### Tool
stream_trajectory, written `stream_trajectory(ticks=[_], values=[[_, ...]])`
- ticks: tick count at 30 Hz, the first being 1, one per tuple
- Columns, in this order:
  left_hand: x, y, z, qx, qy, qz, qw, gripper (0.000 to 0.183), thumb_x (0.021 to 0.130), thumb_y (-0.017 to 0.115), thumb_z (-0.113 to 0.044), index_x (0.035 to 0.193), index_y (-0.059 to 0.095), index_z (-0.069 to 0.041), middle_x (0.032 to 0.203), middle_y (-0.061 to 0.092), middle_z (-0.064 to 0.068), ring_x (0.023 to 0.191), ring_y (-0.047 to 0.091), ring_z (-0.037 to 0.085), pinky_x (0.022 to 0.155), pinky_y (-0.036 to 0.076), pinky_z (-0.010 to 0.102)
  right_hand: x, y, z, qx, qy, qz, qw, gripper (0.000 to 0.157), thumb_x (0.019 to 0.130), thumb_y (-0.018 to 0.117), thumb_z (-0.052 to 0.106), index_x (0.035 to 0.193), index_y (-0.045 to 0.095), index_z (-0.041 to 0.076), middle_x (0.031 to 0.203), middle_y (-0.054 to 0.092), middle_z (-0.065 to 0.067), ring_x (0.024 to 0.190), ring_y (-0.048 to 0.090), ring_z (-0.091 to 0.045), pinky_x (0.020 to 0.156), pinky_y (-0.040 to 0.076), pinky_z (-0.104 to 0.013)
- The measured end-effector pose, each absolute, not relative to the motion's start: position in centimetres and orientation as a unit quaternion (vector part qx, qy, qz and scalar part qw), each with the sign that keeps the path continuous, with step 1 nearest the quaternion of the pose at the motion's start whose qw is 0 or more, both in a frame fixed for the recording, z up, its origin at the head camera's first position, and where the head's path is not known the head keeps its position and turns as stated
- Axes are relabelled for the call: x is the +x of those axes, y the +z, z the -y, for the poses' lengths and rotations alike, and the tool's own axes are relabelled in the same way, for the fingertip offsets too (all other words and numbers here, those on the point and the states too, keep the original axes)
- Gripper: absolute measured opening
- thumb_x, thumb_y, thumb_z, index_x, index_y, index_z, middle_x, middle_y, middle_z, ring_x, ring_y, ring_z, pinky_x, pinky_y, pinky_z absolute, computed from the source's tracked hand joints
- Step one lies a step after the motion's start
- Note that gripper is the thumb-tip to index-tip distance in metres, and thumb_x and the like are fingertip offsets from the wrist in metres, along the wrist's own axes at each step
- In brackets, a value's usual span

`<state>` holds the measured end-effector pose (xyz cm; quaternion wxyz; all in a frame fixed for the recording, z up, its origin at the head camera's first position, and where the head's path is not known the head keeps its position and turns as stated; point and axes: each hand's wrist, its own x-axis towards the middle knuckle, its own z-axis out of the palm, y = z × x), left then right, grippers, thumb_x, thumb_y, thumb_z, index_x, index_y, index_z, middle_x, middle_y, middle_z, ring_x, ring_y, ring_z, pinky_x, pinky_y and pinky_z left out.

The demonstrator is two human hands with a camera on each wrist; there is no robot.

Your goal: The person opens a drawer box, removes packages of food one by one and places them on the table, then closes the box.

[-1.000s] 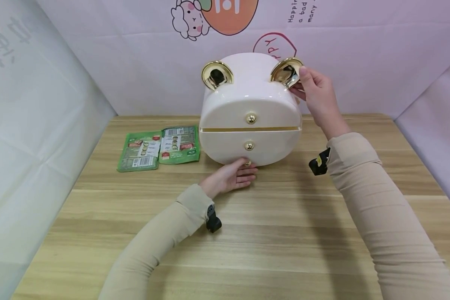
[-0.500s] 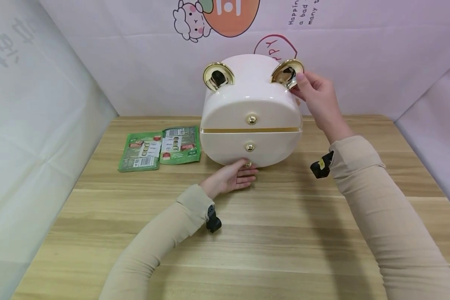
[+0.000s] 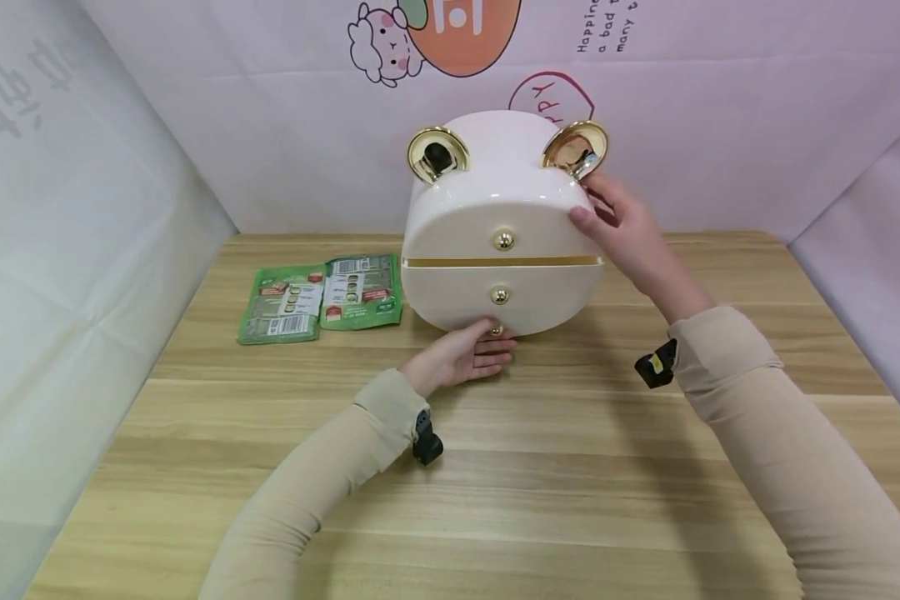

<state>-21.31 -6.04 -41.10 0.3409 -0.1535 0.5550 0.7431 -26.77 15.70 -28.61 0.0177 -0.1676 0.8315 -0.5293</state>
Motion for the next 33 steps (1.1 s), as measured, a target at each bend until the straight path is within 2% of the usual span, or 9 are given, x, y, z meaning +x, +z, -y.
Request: stream_trajectory(ticks=[3, 6, 10, 14, 17, 21, 23, 28, 33], values=[[-21.3, -41.1, 6.0, -0.154, 0.743, -0.555, 0.341, 0.041, 0.1, 0.045, -0.032, 0.129, 0.054, -0.005, 0.139, 0.055, 0.01, 0.089, 0.061, 0.012, 0.077, 0.051, 0.023, -26.5, -29.3, -16.0, -0.182, -0.538, -0.822, 0.039, 0.07, 0.092, 0.062, 0.029, 0.151, 0.026, 0.025, 0.158, 0.021, -0.004, 0.145, 0.024, -0.033, 0.116, 0.03, -0.053], [-21.4, -41.1, 6.0, -0.155, 0.741, -0.556, 0.343, 0.041, 0.1, 0.045, -0.033, 0.129, 0.054, -0.006, 0.138, 0.056, 0.009, 0.09, 0.061, 0.012, 0.077, 0.051, 0.023, -26.1, -30.0, -16.3, -0.187, -0.536, -0.822, 0.046, 0.082, 0.087, 0.069, 0.022, 0.152, 0.019, 0.031, 0.158, 0.016, -0.003, 0.143, 0.025, -0.03, 0.114, 0.032, -0.055], [-21.3, -41.1, 6.0, -0.156, 0.74, -0.557, 0.343, 0.041, 0.1, 0.045, -0.033, 0.129, 0.054, -0.005, 0.135, 0.058, 0.008, 0.091, 0.061, 0.013, 0.078, 0.051, 0.024, -25.9, -31.0, -16.5, -0.201, -0.536, -0.819, 0.039, 0.095, 0.082, 0.073, 0.012, 0.153, 0.013, 0.031, 0.156, 0.016, -0.006, 0.139, 0.024, -0.026, 0.115, 0.027, -0.054], [-21.4, -41.0, 6.0, -0.158, 0.738, -0.56, 0.342, 0.041, 0.1, 0.044, -0.033, 0.129, 0.054, -0.005, 0.136, 0.057, 0.009, 0.097, 0.06, 0.014, 0.084, 0.05, 0.026, -25.8, -31.9, -16.7, -0.207, -0.541, -0.814, 0.039, 0.102, 0.08, 0.075, 0.006, 0.153, 0.01, 0.034, 0.155, 0.015, -0.006, 0.135, 0.031, -0.028, 0.112, 0.03, -0.052], [-21.4, -41.0, 5.9, -0.159, 0.739, -0.558, 0.344, 0.041, 0.1, 0.044, -0.032, 0.13, 0.053, -0.005, 0.139, 0.054, 0.01, 0.104, 0.059, 0.017, 0.092, 0.049, 0.028, -25.8, -32.3, -16.7, -0.206, -0.538, -0.817, 0.034, 0.104, 0.079, 0.075, 0.005, 0.152, 0.009, 0.036, 0.153, 0.016, -0.006, 0.131, 0.036, -0.029, 0.106, 0.035, -0.05], [-21.5, -41.1, 5.8, -0.16, 0.74, -0.556, 0.344, 0.043, 0.1, 0.043, -0.032, 0.131, 0.051, -0.004, 0.141, 0.052, 0.012, 0.109, 0.057, 0.019, 0.1, 0.046, 0.032, -25.9, -32.8, -16.8, -0.206, -0.539, -0.816, 0.03, 0.103, 0.079, 0.075, 0.005, 0.153, 0.009, 0.034, 0.155, 0.013, -0.006, 0.135, 0.031, -0.031, 0.108, 0.032, -0.053], [-21.5, -41.1, 5.7, -0.161, 0.738, -0.559, 0.341, 0.043, 0.101, 0.042, -0.032, 0.132, 0.051, -0.004, 0.141, 0.052, 0.012, 0.107, 0.058, 0.018, 0.102, 0.046, 0.033, -25.9, -32.9, -16.9, -0.204, -0.541, -0.816, 0.029, 0.102, 0.079, 0.074, 0.006, 0.153, 0.009, 0.033, 0.157, 0.012, -0.005, 0.136, 0.029, -0.031, 0.109, 0.03, -0.053], [-21.3, -41.3, 5.6, -0.162, 0.737, -0.563, 0.338, 0.045, 0.101, 0.041, -0.034, 0.132, 0.051, -0.004, 0.137, 0.054, 0.014, 0.097, 0.058, 0.016, 0.103, 0.046, 0.034, -25.9, -33.2, -16.9, -0.198, -0.539, -0.818, 0.025, 0.1, 0.081, 0.073, 0.007, 0.153, 0.008, 0.032, 0.156, 0.014, -0.005, 0.134, 0.031, -0.03, 0.105, 0.035, -0.05], [-21.2, -41.3, 5.6, -0.161, 0.737, -0.562, 0.341, 0.045, 0.1, 0.042, -0.034, 0.133, 0.051, -0.005, 0.125, 0.06, 0.01, 0.091, 0.058, 0.015, 0.101, 0.047, 0.033, -25.9, -33.4, -16.8, -0.199, -0.534, -0.821, 0.015, 0.099, 0.081, 0.073, 0.007, 0.152, 0.009, 0.033, 0.155, 0.015, -0.006, 0.133, 0.033, -0.03, 0.101, 0.039, -0.049]])
